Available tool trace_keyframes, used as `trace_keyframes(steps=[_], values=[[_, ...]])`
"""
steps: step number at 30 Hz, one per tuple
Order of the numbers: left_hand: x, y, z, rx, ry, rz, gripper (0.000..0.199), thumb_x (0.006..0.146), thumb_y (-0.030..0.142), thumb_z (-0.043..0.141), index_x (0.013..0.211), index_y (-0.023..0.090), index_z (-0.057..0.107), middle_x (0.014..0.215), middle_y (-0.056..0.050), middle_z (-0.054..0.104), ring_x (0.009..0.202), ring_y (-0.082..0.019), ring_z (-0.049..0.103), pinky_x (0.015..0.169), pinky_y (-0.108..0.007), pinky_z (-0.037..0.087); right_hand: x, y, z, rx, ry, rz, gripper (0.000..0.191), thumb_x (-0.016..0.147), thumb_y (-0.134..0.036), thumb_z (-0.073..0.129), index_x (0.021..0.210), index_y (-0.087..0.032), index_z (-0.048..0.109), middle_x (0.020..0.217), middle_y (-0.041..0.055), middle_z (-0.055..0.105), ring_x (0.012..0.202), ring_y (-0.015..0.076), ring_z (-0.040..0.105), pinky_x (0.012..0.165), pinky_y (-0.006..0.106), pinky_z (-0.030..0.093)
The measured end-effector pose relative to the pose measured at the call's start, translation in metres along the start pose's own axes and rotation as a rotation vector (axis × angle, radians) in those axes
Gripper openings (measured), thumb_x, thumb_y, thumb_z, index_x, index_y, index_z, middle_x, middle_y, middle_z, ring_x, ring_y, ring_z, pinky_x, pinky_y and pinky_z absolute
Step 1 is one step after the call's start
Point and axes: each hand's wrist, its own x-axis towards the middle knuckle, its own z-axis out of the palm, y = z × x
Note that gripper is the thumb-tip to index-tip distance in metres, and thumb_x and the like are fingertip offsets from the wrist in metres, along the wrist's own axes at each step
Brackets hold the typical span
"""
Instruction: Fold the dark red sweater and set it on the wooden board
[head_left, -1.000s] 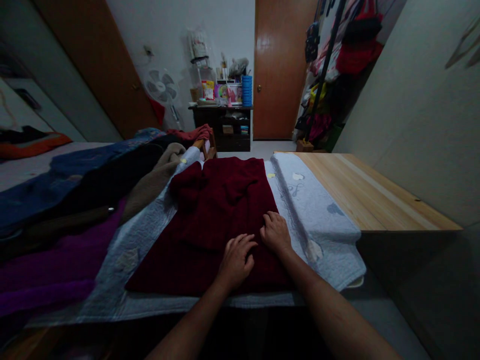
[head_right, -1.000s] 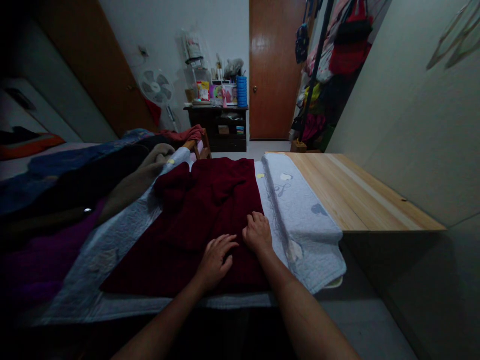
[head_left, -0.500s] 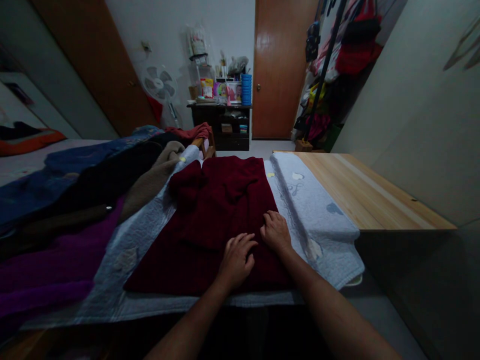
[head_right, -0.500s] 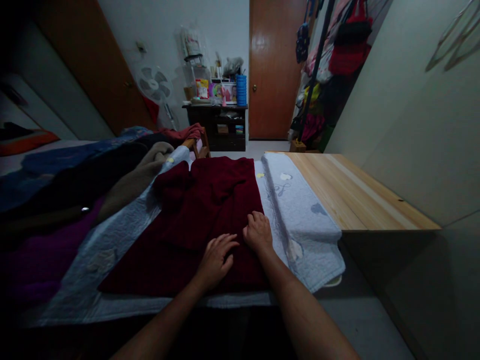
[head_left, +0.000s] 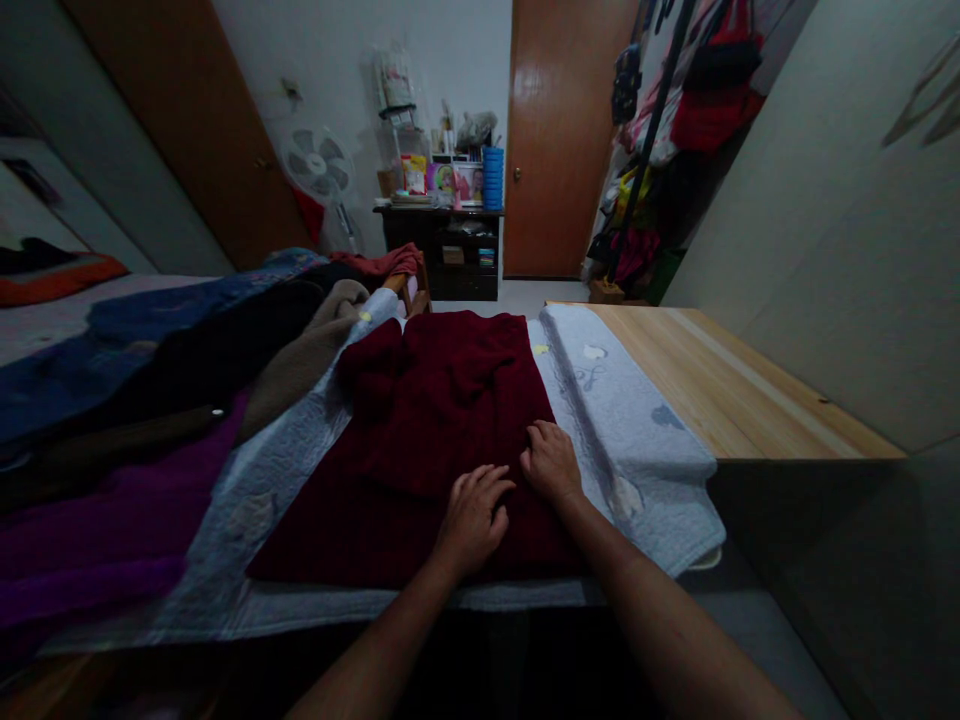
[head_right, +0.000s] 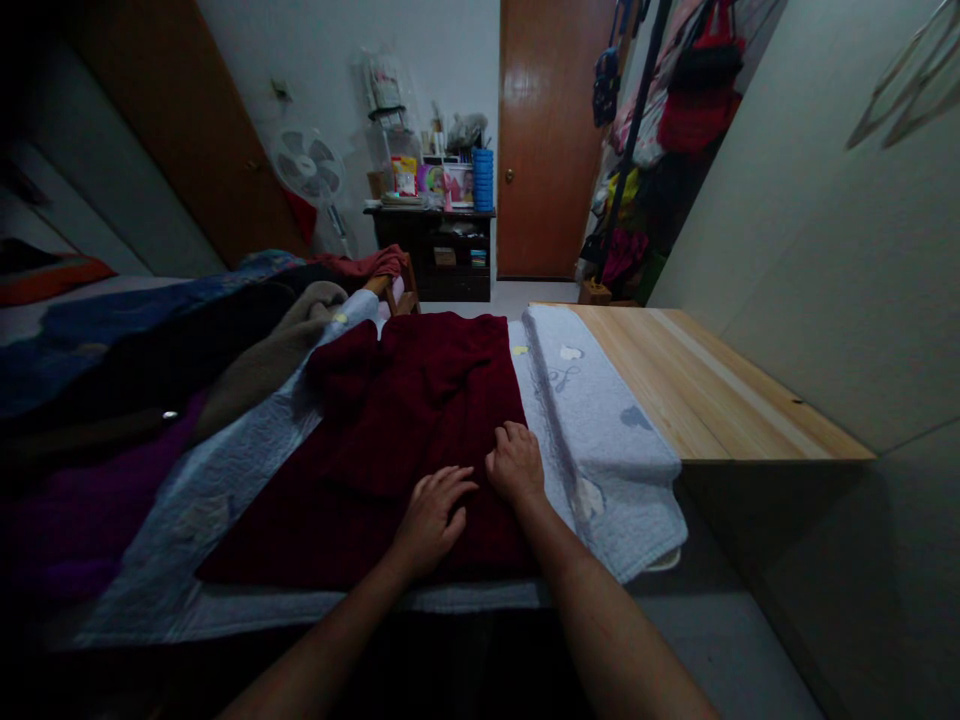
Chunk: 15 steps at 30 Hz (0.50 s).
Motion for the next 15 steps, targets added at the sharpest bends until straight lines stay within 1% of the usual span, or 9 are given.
trace_keyframes(steps=[15], values=[[0.0000, 0.0007, -0.0009, -0.003, 0.001, -0.006, 0.039, 0.080, 0.013, 0.053, 0.116, 0.028, 0.059, 0.138, 0.001, 0.052, 0.131, -0.021, 0.038, 0.111, -0.045, 0.025, 0.0002, 0.0005, 0.0019, 0.002, 0.000, 0.003, 0.031, 0.079, -0.018, 0.051, 0.109, -0.015, 0.059, 0.116, 0.0115, 0.058, 0.113, 0.0246, 0.046, 0.099, 0.035, 0.032]])
